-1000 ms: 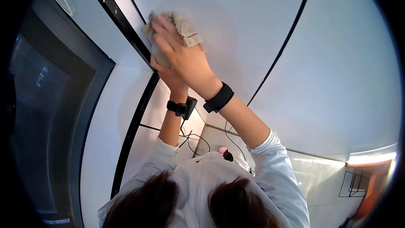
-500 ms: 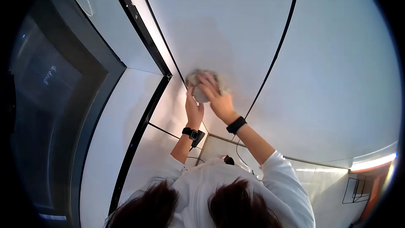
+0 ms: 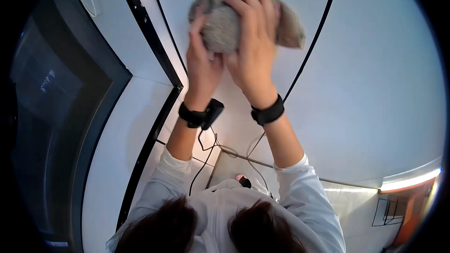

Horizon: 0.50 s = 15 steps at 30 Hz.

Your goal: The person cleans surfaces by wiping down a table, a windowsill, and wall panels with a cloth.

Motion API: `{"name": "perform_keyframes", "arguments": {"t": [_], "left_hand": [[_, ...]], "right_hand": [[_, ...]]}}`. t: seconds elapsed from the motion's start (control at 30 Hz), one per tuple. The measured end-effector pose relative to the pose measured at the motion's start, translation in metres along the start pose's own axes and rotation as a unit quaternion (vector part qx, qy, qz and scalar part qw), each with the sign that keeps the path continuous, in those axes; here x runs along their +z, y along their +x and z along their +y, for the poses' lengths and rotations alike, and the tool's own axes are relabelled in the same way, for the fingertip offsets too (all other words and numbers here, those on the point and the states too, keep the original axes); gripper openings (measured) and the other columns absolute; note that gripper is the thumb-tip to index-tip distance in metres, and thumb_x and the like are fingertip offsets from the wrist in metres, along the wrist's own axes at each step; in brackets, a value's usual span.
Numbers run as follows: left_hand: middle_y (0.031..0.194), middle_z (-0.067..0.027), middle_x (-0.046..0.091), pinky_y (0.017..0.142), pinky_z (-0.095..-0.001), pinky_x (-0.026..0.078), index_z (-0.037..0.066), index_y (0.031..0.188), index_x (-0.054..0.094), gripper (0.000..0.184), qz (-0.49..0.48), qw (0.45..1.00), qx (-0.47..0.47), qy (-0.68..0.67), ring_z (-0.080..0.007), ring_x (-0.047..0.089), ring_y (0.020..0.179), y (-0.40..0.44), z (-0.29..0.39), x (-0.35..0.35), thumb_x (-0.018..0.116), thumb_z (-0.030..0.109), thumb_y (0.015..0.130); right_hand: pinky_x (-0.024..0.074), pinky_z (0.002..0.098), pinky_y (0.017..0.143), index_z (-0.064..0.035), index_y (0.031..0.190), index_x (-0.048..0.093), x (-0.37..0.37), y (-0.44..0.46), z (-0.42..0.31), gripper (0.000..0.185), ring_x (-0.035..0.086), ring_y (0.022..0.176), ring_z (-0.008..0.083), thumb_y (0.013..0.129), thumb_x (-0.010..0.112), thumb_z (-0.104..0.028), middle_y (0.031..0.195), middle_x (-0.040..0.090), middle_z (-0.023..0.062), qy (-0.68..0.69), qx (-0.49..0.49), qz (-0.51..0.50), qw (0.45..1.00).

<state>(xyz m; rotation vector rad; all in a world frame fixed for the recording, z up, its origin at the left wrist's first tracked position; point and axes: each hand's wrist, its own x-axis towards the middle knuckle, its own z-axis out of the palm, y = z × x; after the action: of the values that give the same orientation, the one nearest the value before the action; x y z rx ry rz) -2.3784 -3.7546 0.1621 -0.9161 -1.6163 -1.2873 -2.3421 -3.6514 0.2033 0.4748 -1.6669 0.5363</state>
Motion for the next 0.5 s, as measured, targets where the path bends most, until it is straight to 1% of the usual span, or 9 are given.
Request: {"name": "perform_keyframes", "arguments": {"t": [0.03,0.07,0.13,0.17,0.27,0.33,0.37,0.47,0.5], "left_hand": [[0.143,-0.0221,0.037,0.108,-0.0417,0.035,0.008,0.132,0.035,0.067,0.002,1.0,-0.03,0.005,-0.0404,0.036,0.133,-0.002,-0.01,-0.004,0.057,-0.011,0.072],[0.142,-0.0247,0.038,0.105,-0.0407,0.037,0.005,0.134,0.033,0.066,0.021,0.999,-0.026,0.015,-0.0394,0.042,0.129,-0.004,-0.017,-0.009,0.058,-0.009,0.075],[0.137,-0.0265,0.041,0.101,-0.0389,0.039,0.002,0.134,0.031,0.06,0.071,0.996,-0.045,-0.042,-0.0375,0.048,0.123,-0.016,-0.03,-0.012,0.059,-0.002,0.081],[0.132,-0.0263,0.045,0.098,-0.0387,0.04,0.0,0.135,0.024,0.062,0.088,0.995,-0.052,-0.011,-0.0363,0.052,0.116,-0.023,-0.033,-0.013,0.06,0.006,0.086],[0.129,-0.0253,0.046,0.096,-0.0395,0.041,0.0,0.136,0.018,0.067,0.104,0.988,-0.064,0.097,-0.0355,0.052,0.116,-0.051,-0.048,-0.017,0.062,0.013,0.088],[0.13,-0.0244,0.045,0.097,-0.0403,0.041,-0.001,0.136,0.015,0.072,0.097,0.986,-0.092,0.096,-0.0336,0.051,0.117,-0.062,-0.053,-0.019,0.065,0.015,0.086],[0.131,-0.0243,0.045,0.097,-0.0403,0.041,-0.001,0.136,0.015,0.072,0.099,0.984,-0.123,0.076,-0.0333,0.051,0.117,-0.071,-0.05,-0.017,0.065,0.016,0.086],[0.13,-0.0229,0.047,0.097,-0.0393,0.041,-0.002,0.136,0.014,0.074,0.105,0.967,-0.229,0.044,-0.0324,0.052,0.117,-0.103,-0.057,-0.01,0.065,0.008,0.084],[0.129,-0.0227,0.047,0.097,-0.0388,0.041,-0.003,0.137,0.013,0.074,0.095,0.964,-0.241,0.064,-0.0327,0.052,0.117,-0.125,-0.065,-0.009,0.063,0.006,0.084]], "right_hand": [[0.0201,0.0517,0.112,-0.0069,0.114,0.052,0.007,0.004,-0.002,0.054,0.034,0.133,0.038,0.062,0.056,0.006,0.138,0.048,0.0098,0.027,-0.012,0.005,1.0],[0.022,0.0508,0.112,-0.0074,0.114,0.052,0.015,0.007,-0.004,0.055,0.035,0.133,0.0366,0.061,0.057,0.006,0.137,0.048,0.0087,0.054,-0.024,0.011,0.998],[0.0255,0.049,0.111,-0.0065,0.113,0.051,0.034,0.005,-0.006,0.055,0.036,0.133,0.0344,0.06,0.057,0.008,0.139,0.047,0.0064,0.056,-0.042,-0.055,0.996],[0.0266,0.047,0.111,-0.0067,0.113,0.052,0.041,-0.001,-0.009,0.055,0.035,0.134,0.0335,0.06,0.056,0.009,0.138,0.047,0.006,0.077,-0.035,-0.09,0.992],[0.0302,0.0435,0.11,-0.0062,0.114,0.052,0.053,-0.014,-0.02,0.053,0.034,0.136,0.03,0.063,0.055,0.008,0.139,0.047,0.0051,0.077,-0.035,-0.152,0.985],[0.031,0.044,0.109,-0.0057,0.114,0.052,0.06,-0.024,-0.026,0.051,0.034,0.136,0.0298,0.064,0.054,0.008,0.139,0.046,0.0048,0.1,-0.02,-0.163,0.981],[0.0324,0.0433,0.108,-0.005,0.113,0.052,0.062,-0.03,-0.025,0.043,0.035,0.135,0.0292,0.072,0.059,0.001,0.14,0.046,0.0043,0.103,-0.026,-0.166,0.98],[0.033,0.0427,0.108,-0.0041,0.113,0.052,0.063,-0.051,-0.023,0.038,0.035,0.135,0.0285,0.078,0.065,-0.012,0.14,0.045,0.0047,0.097,-0.041,-0.205,0.973],[0.0329,0.0426,0.108,-0.0035,0.114,0.053,0.063,-0.062,-0.022,0.041,0.035,0.135,0.0278,0.08,0.067,-0.022,0.14,0.045,0.0056,0.101,-0.038,-0.232,0.967]]}}
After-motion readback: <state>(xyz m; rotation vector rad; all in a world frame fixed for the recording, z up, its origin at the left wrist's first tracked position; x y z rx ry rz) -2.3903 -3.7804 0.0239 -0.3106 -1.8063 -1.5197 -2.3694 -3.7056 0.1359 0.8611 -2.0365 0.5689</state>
